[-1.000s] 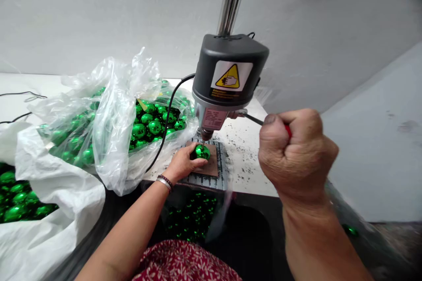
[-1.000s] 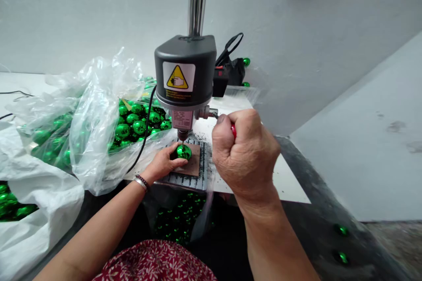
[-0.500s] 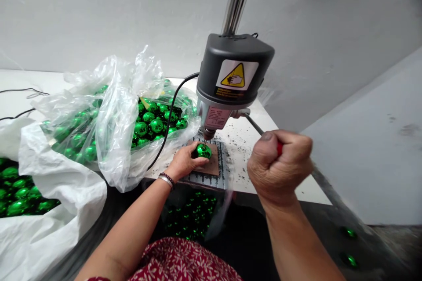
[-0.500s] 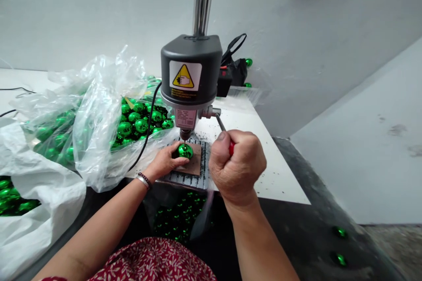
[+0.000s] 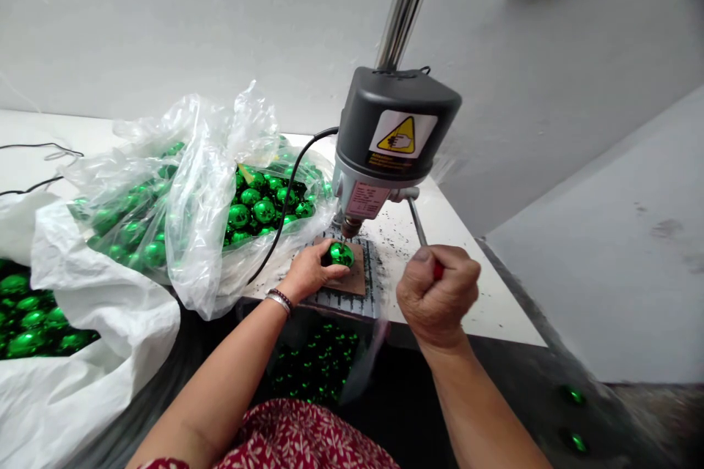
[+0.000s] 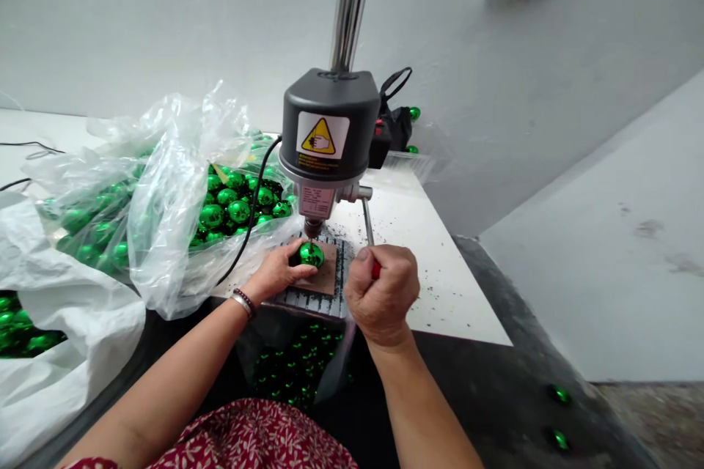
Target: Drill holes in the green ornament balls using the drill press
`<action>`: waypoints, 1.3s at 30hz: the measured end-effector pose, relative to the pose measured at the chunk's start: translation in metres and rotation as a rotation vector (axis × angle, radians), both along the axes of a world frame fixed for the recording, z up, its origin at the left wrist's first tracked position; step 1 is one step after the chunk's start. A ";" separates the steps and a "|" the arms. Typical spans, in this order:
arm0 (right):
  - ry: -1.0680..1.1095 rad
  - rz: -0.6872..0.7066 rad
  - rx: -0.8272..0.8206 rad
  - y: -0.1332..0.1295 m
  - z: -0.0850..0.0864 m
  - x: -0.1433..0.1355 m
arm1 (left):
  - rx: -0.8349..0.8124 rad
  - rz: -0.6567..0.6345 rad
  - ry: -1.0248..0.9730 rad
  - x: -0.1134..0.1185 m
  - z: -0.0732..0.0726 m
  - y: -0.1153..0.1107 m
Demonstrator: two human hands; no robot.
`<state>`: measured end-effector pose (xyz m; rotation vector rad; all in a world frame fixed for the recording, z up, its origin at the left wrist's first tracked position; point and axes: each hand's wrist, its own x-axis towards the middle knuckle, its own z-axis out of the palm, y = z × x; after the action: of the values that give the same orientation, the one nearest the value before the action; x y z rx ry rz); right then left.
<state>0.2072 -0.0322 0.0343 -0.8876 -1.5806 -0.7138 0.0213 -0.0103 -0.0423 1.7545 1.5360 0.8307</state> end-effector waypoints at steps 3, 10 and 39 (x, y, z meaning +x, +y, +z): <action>0.035 -0.027 0.000 0.004 0.019 0.000 | 0.009 -0.001 -0.027 0.000 -0.001 0.000; 0.196 -0.200 -0.400 0.054 0.107 0.003 | 0.036 -0.058 -0.129 -0.003 0.003 -0.006; 0.326 -0.094 -0.403 0.057 0.112 -0.004 | -0.100 0.355 0.917 -0.097 0.078 0.036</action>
<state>0.2031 0.0251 0.1466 -1.3085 -1.4140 -0.2930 -0.0757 0.0253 0.0360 1.9183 2.4674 0.0379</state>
